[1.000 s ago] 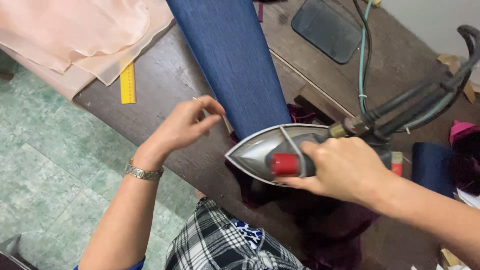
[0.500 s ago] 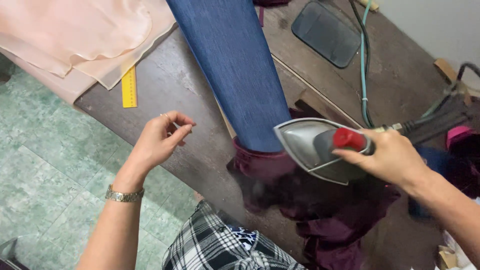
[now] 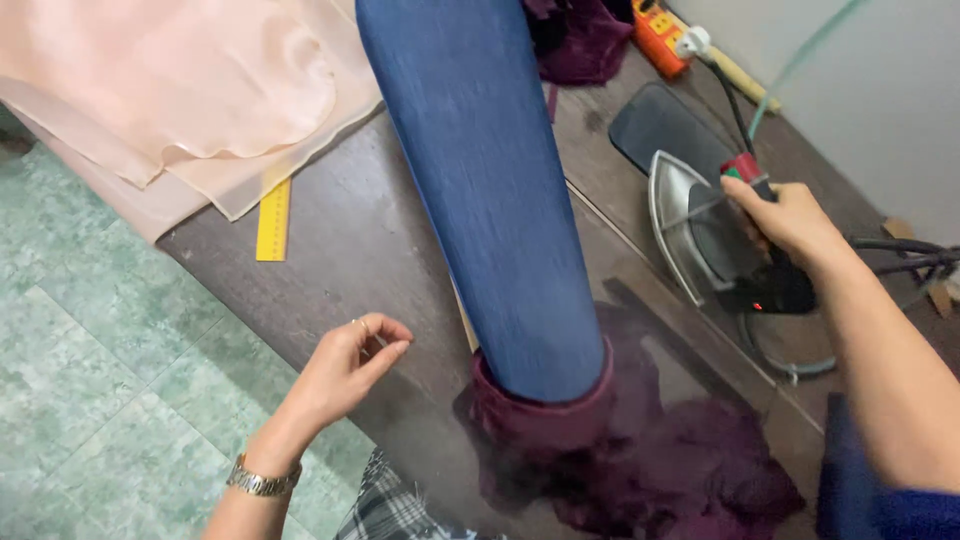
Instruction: Ironing a dark purple garment component on a specialized ironing board using a steam iron.
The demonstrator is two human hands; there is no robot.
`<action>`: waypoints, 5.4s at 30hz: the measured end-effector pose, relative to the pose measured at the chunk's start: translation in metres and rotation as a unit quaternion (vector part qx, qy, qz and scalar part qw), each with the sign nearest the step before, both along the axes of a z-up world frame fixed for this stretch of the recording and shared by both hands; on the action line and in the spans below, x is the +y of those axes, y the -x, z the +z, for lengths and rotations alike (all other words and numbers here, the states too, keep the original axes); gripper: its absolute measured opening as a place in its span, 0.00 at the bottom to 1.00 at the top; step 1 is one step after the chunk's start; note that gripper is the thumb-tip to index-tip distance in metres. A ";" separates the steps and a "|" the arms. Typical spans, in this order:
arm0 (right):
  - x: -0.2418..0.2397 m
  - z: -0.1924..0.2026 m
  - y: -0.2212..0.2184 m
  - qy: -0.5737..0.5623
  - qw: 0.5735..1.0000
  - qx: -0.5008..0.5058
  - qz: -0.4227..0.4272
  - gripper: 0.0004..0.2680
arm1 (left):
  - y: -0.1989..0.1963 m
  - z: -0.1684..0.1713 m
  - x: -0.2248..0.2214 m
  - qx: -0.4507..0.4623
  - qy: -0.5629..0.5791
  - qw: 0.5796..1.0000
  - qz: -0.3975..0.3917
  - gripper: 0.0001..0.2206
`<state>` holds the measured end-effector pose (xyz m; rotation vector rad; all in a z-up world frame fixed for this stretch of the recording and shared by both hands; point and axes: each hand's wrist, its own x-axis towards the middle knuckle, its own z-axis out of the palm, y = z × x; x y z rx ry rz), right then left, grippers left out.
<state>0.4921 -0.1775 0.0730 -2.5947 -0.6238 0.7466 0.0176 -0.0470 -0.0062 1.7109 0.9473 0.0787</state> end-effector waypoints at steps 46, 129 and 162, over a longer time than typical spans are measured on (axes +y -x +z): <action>-0.054 -0.092 0.127 -0.282 0.919 0.216 0.170 0.14 | -0.039 0.016 -0.153 -0.271 -0.073 0.955 -0.100 0.09; -0.135 0.107 0.127 0.044 0.967 -0.096 0.232 0.12 | -0.062 0.005 -0.011 -0.220 0.048 0.967 -0.116 0.04; -0.077 0.090 0.207 0.165 0.953 -0.104 0.232 0.16 | 0.033 -0.015 0.023 -0.253 -0.035 0.929 0.266 0.02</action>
